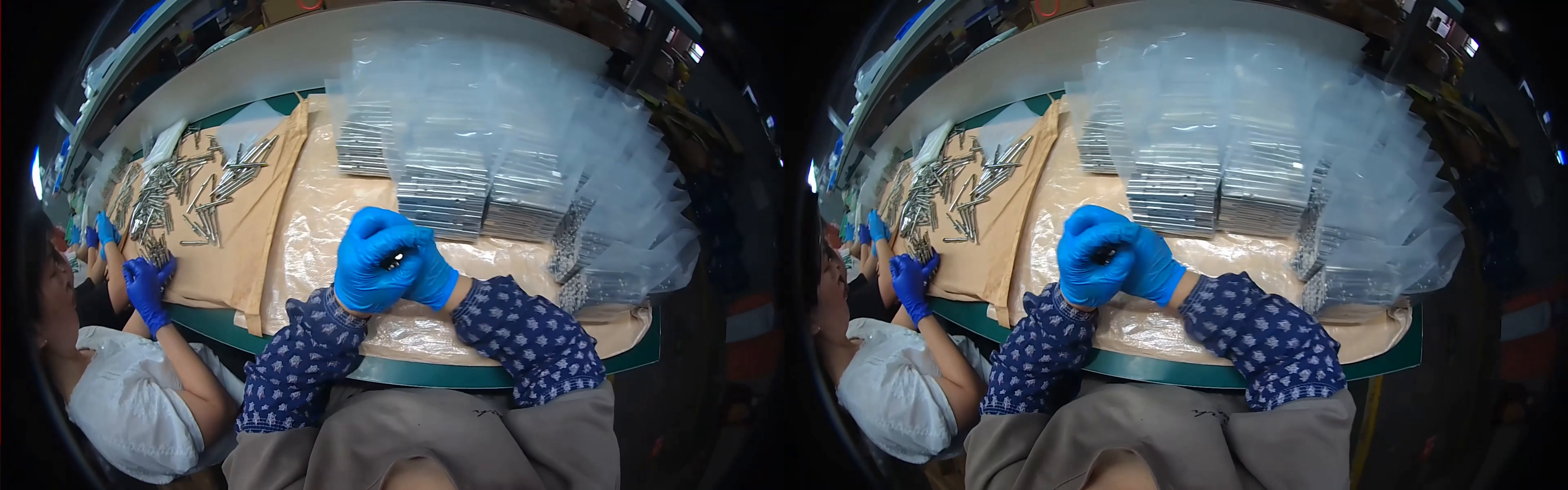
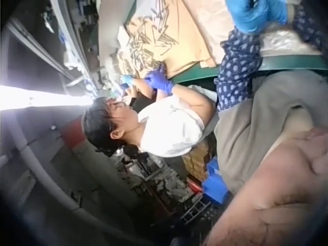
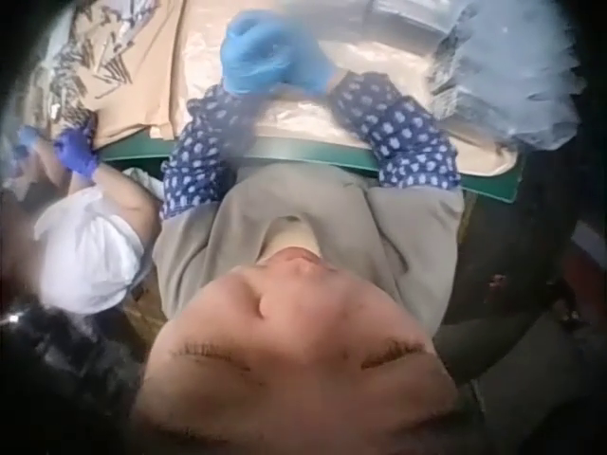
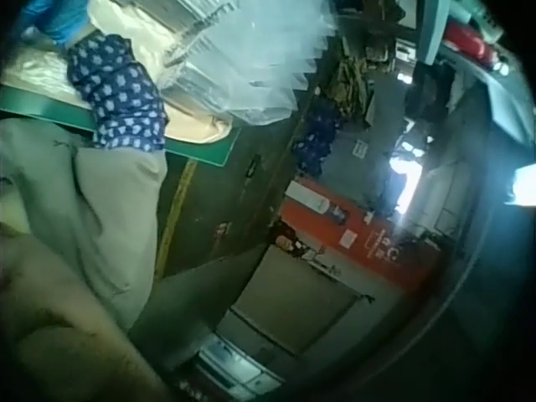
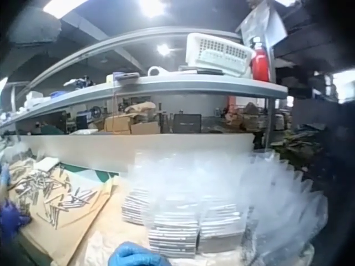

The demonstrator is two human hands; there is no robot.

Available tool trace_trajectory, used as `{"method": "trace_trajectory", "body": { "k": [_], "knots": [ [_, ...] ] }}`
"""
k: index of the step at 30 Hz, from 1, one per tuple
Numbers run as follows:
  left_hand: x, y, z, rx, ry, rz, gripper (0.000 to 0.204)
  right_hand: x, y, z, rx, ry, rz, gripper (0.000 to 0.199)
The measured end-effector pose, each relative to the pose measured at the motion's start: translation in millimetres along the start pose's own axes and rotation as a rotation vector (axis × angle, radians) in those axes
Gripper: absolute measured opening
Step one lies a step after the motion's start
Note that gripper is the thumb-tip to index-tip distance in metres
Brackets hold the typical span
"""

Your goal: Counting out sets of small metal pins, bundling them together, and placing them into plastic bags.

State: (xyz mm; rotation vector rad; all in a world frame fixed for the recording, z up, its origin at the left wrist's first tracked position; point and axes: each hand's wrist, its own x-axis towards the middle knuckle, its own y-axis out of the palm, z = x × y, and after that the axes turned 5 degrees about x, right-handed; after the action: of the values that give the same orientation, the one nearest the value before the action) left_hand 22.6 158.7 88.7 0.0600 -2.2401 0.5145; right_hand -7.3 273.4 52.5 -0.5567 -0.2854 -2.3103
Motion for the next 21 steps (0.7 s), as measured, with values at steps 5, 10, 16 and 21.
{"method": "trace_trajectory", "body": {
  "k": [5,10,16,21],
  "knots": [
    [-1,18,15,0.143,0.004,-0.056,0.024,-2,-11,-21,-0.053,0.090,-0.133,0.026],
    [6,9,29,-0.075,-0.041,0.206,0.023,11,-38,-12,-0.255,0.046,0.205,0.029],
    [8,6,15,-0.028,0.029,0.225,0.020,-7,-15,-38,-0.235,-0.165,-0.062,0.026],
    [0,14,-2,0.163,-0.027,0.046,0.026,-13,-7,-56,-0.343,0.024,-0.120,0.029]
  ]
}}
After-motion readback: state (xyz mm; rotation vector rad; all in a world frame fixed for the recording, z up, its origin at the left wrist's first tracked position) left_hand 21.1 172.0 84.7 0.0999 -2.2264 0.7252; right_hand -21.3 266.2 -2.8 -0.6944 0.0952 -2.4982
